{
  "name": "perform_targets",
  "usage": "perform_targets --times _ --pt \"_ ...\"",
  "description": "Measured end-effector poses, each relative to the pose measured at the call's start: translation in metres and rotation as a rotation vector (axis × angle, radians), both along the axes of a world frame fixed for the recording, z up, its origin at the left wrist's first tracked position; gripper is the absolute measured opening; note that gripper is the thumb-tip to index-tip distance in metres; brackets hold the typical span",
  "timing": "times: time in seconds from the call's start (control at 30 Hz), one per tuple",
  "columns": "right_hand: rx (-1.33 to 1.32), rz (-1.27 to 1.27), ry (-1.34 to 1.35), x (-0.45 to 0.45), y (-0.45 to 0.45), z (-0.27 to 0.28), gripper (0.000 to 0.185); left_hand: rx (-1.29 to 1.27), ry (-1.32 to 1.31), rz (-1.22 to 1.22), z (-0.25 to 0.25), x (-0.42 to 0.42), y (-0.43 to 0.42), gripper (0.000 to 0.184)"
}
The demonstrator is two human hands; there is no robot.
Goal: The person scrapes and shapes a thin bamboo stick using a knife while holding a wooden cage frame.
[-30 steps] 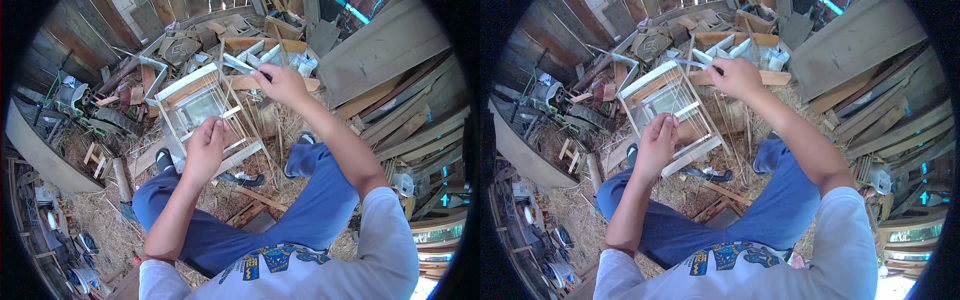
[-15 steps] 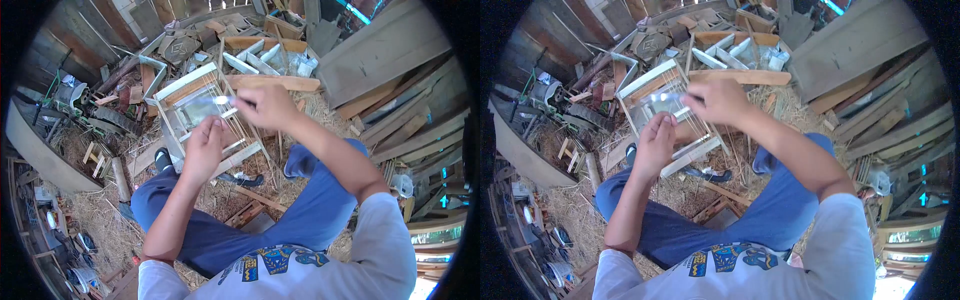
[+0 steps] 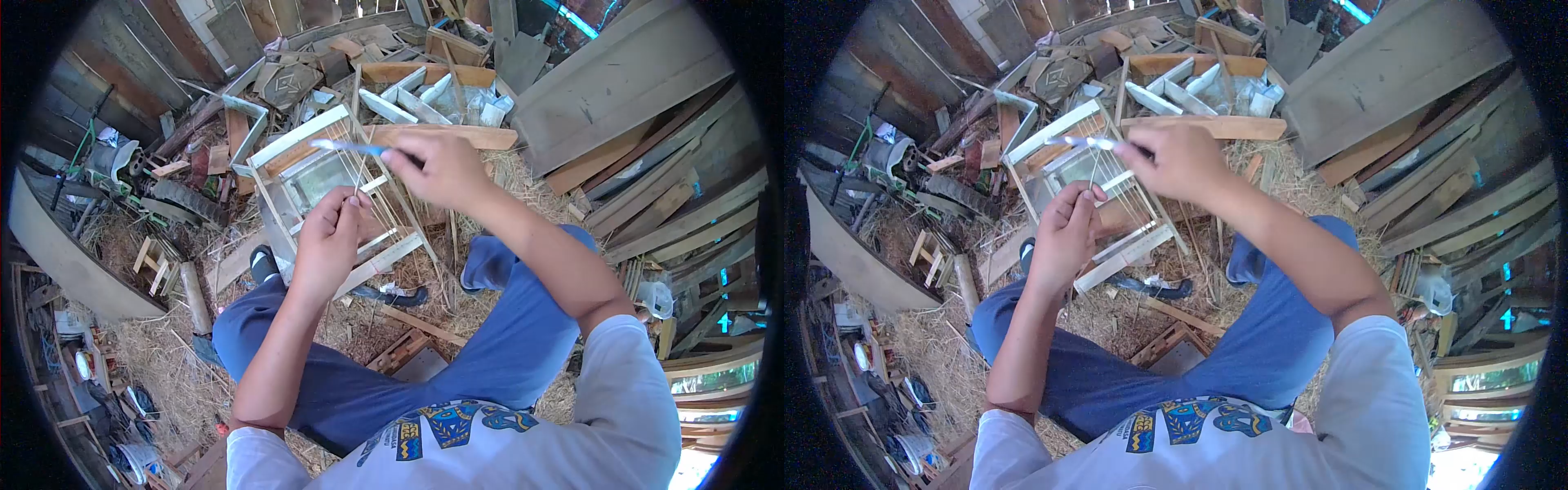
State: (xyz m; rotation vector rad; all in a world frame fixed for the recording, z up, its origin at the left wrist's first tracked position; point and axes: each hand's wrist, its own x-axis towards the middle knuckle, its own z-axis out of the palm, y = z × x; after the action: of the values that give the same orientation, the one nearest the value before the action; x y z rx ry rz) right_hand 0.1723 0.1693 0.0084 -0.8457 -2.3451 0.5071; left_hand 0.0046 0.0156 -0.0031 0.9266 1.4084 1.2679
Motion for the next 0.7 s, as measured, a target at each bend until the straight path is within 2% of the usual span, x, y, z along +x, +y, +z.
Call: perform_targets --times 0.07,0.23,0.3,0.37,0.43,0.57,0.6,0.63,0.7 --pt "0.104 0.101 -0.054 -0.003 -0.009 0.002 0.029 -0.007 0.010 0.039 0.002 0.002 0.000 0.018" --pt "0.017 -0.008 -0.052 -0.004 0.008 0.001 0.030 0.050 0.023 0.032 -0.011 0.002 -0.002 0.019" --pt "0.145 0.114 -0.078 -0.002 -0.007 0.002 0.032 0.115 0.054 0.027 -0.009 0.003 0.002 0.020" --pt "0.090 0.099 -0.088 -0.003 -0.003 -0.003 0.033 0.040 0.046 0.037 0.000 0.005 -0.001 0.020" --pt "0.178 0.123 -0.031 -0.007 0.006 -0.005 0.034 0.046 0.035 0.034 -0.009 0.002 0.002 0.020" --pt "0.187 0.076 -0.096 -0.003 0.006 -0.005 0.036 0.011 0.010 0.017 0.001 0.005 0.000 0.019" --pt "0.204 0.058 0.019 -0.004 0.023 -0.020 0.034 0.007 0.012 0.016 0.001 0.004 -0.001 0.019" --pt "0.204 0.058 0.019 -0.001 0.030 -0.017 0.034 -0.022 -0.011 0.021 0.001 0.004 -0.002 0.019" --pt "-0.033 -0.163 -0.130 0.003 0.039 -0.005 0.032 -0.036 -0.034 0.028 0.002 0.004 0.000 0.019"
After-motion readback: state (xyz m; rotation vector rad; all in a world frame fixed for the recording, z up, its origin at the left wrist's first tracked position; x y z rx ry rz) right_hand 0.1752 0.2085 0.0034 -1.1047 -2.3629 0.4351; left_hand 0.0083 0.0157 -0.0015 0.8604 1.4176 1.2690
